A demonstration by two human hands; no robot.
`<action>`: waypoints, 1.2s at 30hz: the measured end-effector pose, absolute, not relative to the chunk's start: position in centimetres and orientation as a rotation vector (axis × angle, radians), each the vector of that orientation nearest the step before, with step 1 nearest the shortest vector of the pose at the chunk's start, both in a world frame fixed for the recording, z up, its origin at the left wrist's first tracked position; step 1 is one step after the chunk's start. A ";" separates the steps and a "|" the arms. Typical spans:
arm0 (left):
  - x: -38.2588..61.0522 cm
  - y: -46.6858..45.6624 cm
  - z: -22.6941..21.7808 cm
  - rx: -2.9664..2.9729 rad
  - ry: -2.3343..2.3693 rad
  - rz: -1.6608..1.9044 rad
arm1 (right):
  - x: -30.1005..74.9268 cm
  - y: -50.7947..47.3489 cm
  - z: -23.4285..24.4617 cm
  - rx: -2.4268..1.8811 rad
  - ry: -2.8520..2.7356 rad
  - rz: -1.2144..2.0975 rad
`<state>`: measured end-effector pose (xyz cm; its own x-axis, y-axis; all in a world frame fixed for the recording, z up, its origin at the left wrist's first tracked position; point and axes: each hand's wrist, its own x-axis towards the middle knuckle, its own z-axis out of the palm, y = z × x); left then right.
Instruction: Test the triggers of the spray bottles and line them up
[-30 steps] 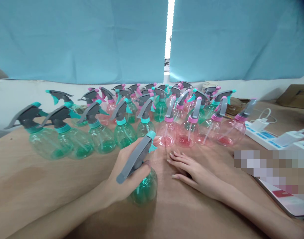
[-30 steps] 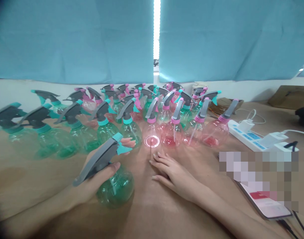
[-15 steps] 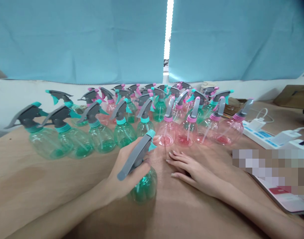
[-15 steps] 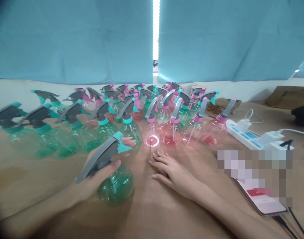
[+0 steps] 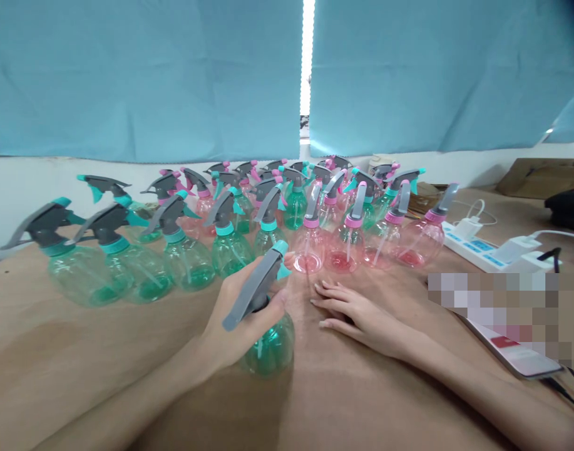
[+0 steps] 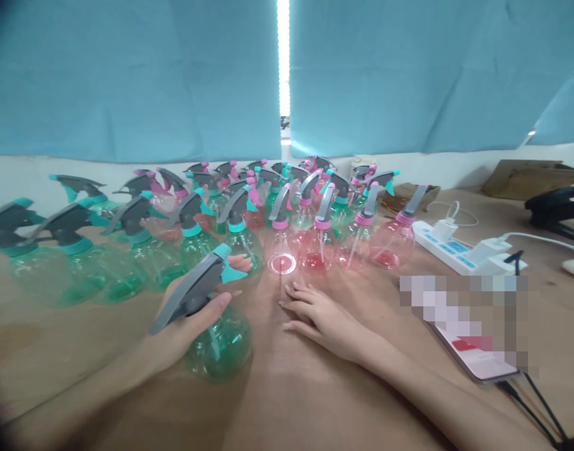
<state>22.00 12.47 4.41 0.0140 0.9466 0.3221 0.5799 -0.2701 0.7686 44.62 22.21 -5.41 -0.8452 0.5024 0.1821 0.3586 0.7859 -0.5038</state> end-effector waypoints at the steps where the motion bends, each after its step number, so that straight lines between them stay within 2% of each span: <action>1: 22.1 12.5 4.5 1.872 1.564 1.147 | 44.6 22.2 -5.4 -0.665 -2.670 0.654; 15: 21.3 10.7 4.1 1.979 1.697 1.022 | 44.1 21.6 -5.7 -0.697 -2.682 0.451; 21: 21.0 9.6 2.0 1.913 1.704 1.055 | 43.0 20.8 -4.1 -0.703 -2.744 0.345; 26: 20.9 8.0 2.1 1.905 1.600 1.023 | 41.0 20.5 -2.4 -0.791 -2.783 0.305; 32: 17.1 3.5 2.9 1.843 1.691 1.028 | 36.6 19.7 -0.5 -0.765 -2.723 0.365; 36: 12.8 -0.1 3.4 1.805 1.914 1.094 | 31.9 18.4 0.4 -0.660 -2.687 0.462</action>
<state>12.77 -0.05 3.40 -0.1718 0.9438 0.2823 0.7222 -0.0742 0.6877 31.89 18.37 0.41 -0.8361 0.4928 0.2411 0.3839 0.8395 -0.3845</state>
